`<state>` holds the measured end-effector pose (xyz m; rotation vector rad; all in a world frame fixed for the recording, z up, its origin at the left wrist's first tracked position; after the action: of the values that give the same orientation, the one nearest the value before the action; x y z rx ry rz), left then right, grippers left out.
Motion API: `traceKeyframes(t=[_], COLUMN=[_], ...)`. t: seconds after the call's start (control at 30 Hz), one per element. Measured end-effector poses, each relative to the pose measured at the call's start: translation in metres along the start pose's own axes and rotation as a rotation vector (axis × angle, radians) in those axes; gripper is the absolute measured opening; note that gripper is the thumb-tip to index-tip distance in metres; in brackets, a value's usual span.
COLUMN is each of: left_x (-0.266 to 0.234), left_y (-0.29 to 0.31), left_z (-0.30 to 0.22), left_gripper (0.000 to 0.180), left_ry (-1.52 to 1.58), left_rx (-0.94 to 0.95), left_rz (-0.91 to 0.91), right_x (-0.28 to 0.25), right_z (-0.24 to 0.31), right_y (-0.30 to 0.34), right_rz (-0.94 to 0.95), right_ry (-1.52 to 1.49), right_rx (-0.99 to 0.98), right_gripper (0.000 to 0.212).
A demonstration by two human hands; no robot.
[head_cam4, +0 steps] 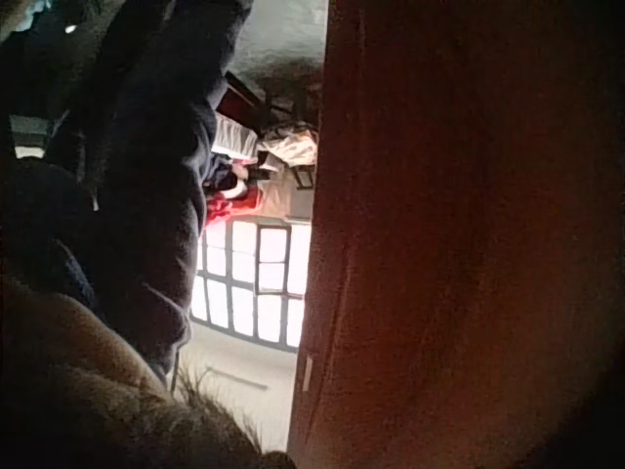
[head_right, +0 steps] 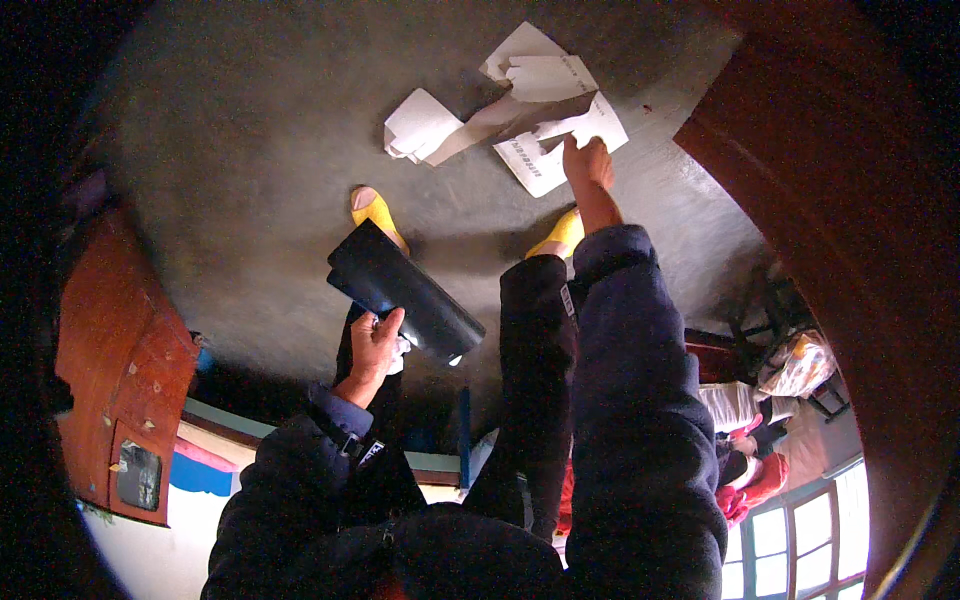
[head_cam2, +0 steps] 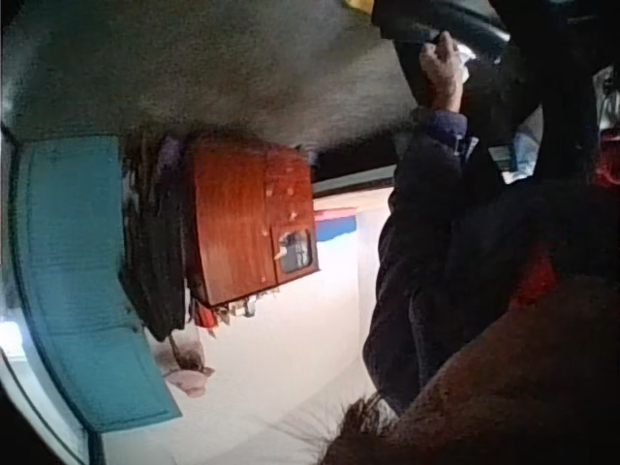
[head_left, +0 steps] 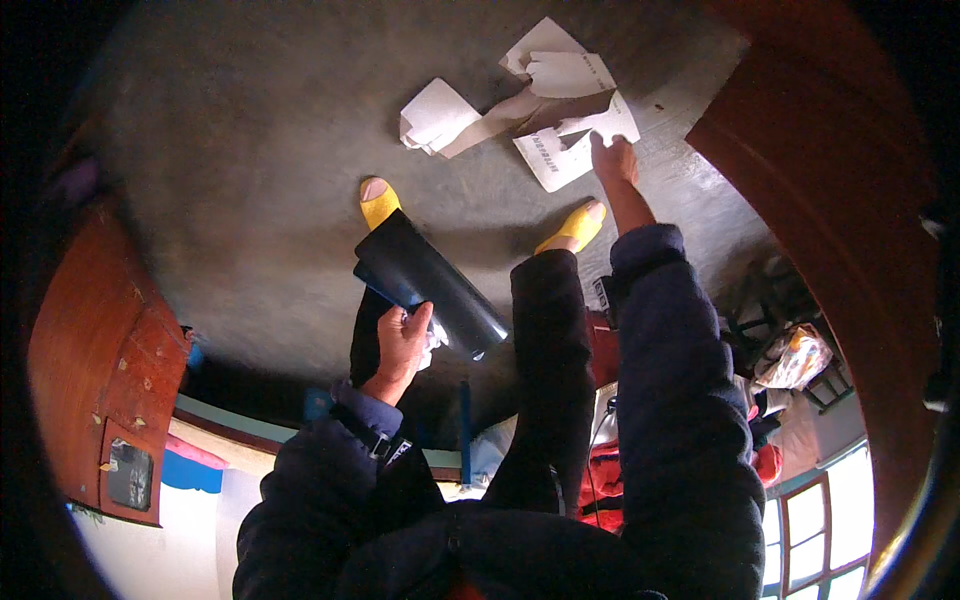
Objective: The person sorts through scattered papers on the floor, folding and stacking them into a small pile. They handle multiple sheets and a black folder, placing items into a cardboard box and arranging them on a nearby cabinet.
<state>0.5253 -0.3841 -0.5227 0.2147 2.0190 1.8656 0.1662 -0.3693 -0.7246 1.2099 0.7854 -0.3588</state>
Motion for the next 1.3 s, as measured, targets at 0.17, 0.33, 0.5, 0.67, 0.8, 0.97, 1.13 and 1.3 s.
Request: traceKeyframes(t=[0.17, 0.33, 0.5, 0.67, 0.8, 0.97, 1.13, 1.3], left_x=[0.015, 0.012, 0.007, 0.017, 0.044, 0.057, 0.051, 0.035], left_y=[-0.022, -0.043, -0.047, -0.03, -0.013, 0.007, 0.004, -0.019], left_z=[-0.004, -0.006, -0.017, -0.031, -0.039, -0.047, -0.033, -0.01], left_gripper=[0.019, 0.019, 0.012, 0.013, 0.017, 0.023, 0.024, 0.018], left_ry=[0.098, 0.018, 0.021, -0.011, -0.072, -0.079, -0.074, -0.138], left_rx=[-0.087, -0.148, -0.014, -0.011, 0.191, 0.186, 0.143, 0.211], left_rz=[-0.011, -0.005, 0.064, 0.089, 0.133, 0.064, 0.08, 0.02], right_x=[0.04, 0.094, 0.111, 0.081, 0.051, 0.032, 0.053, 0.094], right_z=[0.003, -0.031, -0.056, -0.067, -0.089, -0.106, -0.1, -0.078], right_y=[-0.048, -0.084, -0.077, -0.033, 0.01, 0.036, 0.023, -0.011], right_rz=[0.029, 0.131, 0.257, 0.466, 0.233, 0.255, 0.306, -0.008], right_ry=[-0.028, -0.174, -0.201, 0.377, -0.902, -0.849, -0.582, -0.086], right_rx=[0.161, 0.33, 0.33, -0.251, 0.196, 0.159, -0.003, 0.021], right_gripper=[0.108, 0.087, 0.031, 0.039, 0.047, 0.048, 0.044, 0.051])
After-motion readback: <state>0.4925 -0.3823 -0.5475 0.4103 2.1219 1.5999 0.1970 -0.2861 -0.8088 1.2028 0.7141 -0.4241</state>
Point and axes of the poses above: each hand's wrist, its own y-axis away from the middle knuckle, its own x-axis out of the palm, z = x × y, the point moved 1 cm from there along -y, towards the middle knuckle, and after that the axes turned 10 degrees about -x, right-handed, at the moved point
